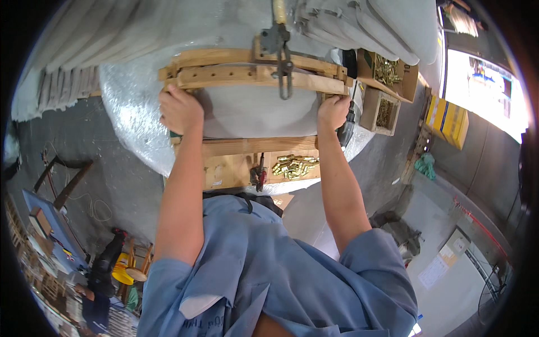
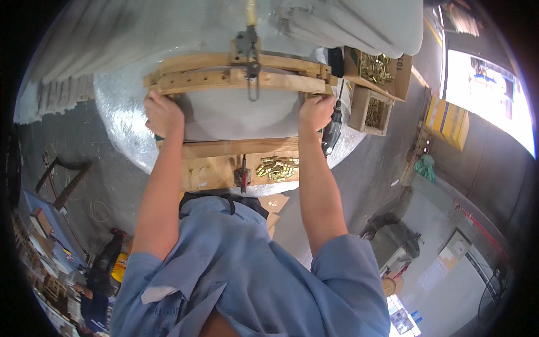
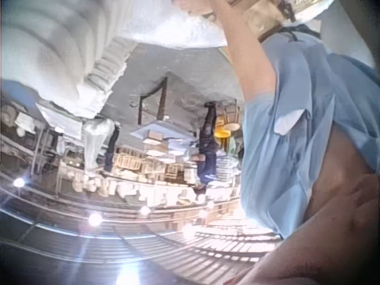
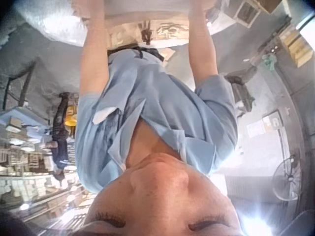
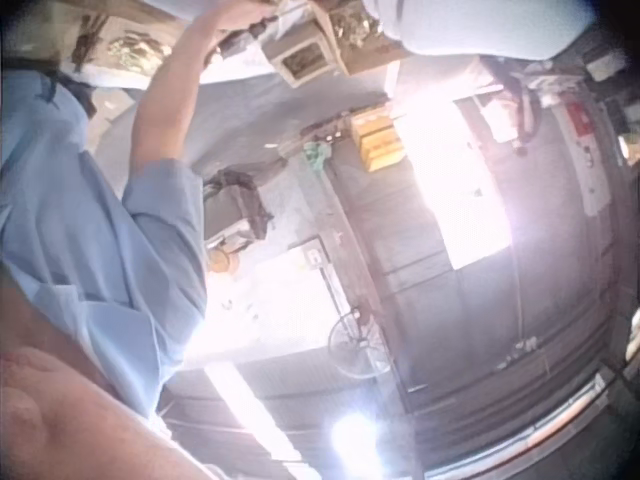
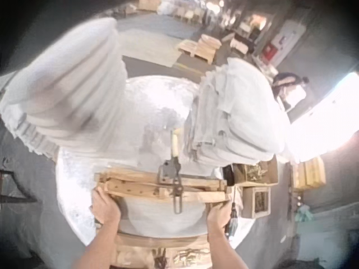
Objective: The person places a gray cushion into a wooden jig, secures it with a clamp, and uses a pneumatic drill to drive brass fasteners into the cushion. The person repeats this process for multiple cushions, removing each finished unit and stacking it nearby.
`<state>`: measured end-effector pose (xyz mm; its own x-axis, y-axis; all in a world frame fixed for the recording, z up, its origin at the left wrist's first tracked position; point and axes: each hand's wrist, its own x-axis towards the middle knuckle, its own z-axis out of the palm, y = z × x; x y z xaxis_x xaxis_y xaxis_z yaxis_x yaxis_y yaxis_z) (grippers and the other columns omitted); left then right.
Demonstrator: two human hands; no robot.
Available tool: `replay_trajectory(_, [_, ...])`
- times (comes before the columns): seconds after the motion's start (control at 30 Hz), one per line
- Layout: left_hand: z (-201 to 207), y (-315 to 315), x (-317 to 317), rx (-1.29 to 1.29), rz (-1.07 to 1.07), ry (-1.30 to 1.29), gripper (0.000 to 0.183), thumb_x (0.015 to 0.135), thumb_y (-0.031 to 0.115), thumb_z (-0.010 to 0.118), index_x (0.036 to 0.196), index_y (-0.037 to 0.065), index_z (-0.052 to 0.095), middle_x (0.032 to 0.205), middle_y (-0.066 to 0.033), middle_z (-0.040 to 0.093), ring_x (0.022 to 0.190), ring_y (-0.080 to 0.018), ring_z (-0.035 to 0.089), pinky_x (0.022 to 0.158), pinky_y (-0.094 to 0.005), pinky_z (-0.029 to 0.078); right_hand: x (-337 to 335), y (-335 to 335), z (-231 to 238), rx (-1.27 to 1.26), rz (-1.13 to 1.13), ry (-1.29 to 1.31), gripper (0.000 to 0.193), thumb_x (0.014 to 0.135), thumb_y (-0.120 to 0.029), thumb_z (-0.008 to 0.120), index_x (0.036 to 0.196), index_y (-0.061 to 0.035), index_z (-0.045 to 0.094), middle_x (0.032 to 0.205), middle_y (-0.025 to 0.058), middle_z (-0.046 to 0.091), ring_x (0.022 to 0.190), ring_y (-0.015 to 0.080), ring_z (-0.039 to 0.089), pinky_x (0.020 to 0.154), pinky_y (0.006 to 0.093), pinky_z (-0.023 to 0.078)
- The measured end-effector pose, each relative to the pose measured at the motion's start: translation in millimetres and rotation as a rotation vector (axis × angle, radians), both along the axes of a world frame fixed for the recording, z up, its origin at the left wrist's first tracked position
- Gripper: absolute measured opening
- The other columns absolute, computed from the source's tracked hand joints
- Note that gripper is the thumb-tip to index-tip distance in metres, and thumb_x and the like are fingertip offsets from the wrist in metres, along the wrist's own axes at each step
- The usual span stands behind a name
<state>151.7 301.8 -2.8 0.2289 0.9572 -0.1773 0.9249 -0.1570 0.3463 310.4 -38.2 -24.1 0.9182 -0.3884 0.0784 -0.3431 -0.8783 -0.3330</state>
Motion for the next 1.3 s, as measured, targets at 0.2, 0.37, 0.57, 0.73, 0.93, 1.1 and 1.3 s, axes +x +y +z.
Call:
replay_trajectory(0.2, [-13, -4, -4, 0.093, 0.019, -0.008, 0.061, 0.117, 0.050, 0.022, 0.128, 0.003, 0.059, 0.123, -0.0213, 0.072, 0.116, -0.0409, 0.067, 0.099, -0.0558, 0.045, -1, 9, 7, -0.092, -0.026, 0.164, 0.036, 0.103, -0.025, 0.051, 0.131, -0.0016, 0.054, 0.125, 0.0199, 0.070, 0.117, 0.0426, 0.065, 0.098, 0.0589, 0.046])
replay_trajectory(0.37, [6, -7, 2, 0.009, 0.030, -0.079, 0.067, 0.115, 0.055, 0.023, 0.137, 0.003, 0.058, 0.135, -0.0189, 0.071, 0.125, -0.0394, 0.066, 0.106, -0.0531, 0.044, -2, 1, 5, 0.009, -0.002, 0.114, 0.040, 0.105, -0.031, 0.050, 0.134, -0.0040, 0.054, 0.134, 0.0169, 0.068, 0.126, 0.0384, 0.062, 0.101, 0.0576, 0.046])
replay_trajectory(0.57, [23, -15, -58, 0.061, -0.292, -0.425, 0.055, 0.110, 0.047, 0.053, 0.135, -0.001, 0.063, 0.136, -0.0205, 0.069, 0.128, -0.0405, 0.063, 0.110, -0.0520, 0.044, -19, -69, 17, 0.535, 0.312, -0.041, 0.029, 0.102, -0.024, 0.067, 0.125, -0.0064, 0.065, 0.124, 0.0180, 0.071, 0.114, 0.0373, 0.068, 0.098, 0.0490, 0.052])
replay_trajectory(0.73, [41, -80, -194, 0.285, -0.678, -0.508, 0.029, 0.103, 0.020, 0.071, 0.122, -0.002, 0.068, 0.121, -0.0212, 0.071, 0.116, -0.0416, 0.062, 0.102, -0.0516, 0.048, -137, -146, 47, 0.547, 0.463, -0.118, 0.018, 0.096, -0.011, 0.074, 0.113, -0.0082, 0.072, 0.106, 0.0137, 0.071, 0.097, 0.0342, 0.071, 0.088, 0.0429, 0.057])
replay_trajectory(0.93, [4, -132, -281, 0.084, -0.612, -0.240, 0.025, 0.099, 0.021, 0.072, 0.117, 0.004, 0.069, 0.114, -0.0183, 0.069, 0.115, -0.0422, 0.062, 0.098, -0.0517, 0.049, -208, -176, 35, 0.441, 0.378, 0.138, 0.020, 0.091, -0.011, 0.076, 0.110, -0.0157, 0.076, 0.113, 0.0077, 0.071, 0.106, 0.0334, 0.069, 0.090, 0.0441, 0.057])
replay_trajectory(1.1, [8, -136, -252, 0.039, -0.625, -0.224, 0.024, 0.099, 0.024, 0.071, 0.116, 0.006, 0.070, 0.115, -0.0166, 0.068, 0.108, -0.0388, 0.065, 0.095, -0.0497, 0.052, -202, -161, 43, 0.311, 0.494, 0.051, 0.015, 0.088, -0.015, 0.079, 0.103, -0.0182, 0.079, 0.120, 0.0043, 0.070, 0.115, 0.0310, 0.066, 0.095, 0.0441, 0.057])
replay_trajectory(1.3, [7, -125, -239, -0.107, -0.505, -0.164, 0.025, 0.101, 0.025, 0.068, 0.116, 0.005, 0.069, 0.113, -0.0148, 0.066, 0.104, -0.0350, 0.068, 0.093, -0.0474, 0.053, -191, -164, 46, 0.245, 0.619, 0.160, 0.011, 0.083, -0.018, 0.083, 0.094, -0.0201, 0.080, 0.115, 0.0029, 0.070, 0.113, 0.0317, 0.066, 0.094, 0.0432, 0.057])
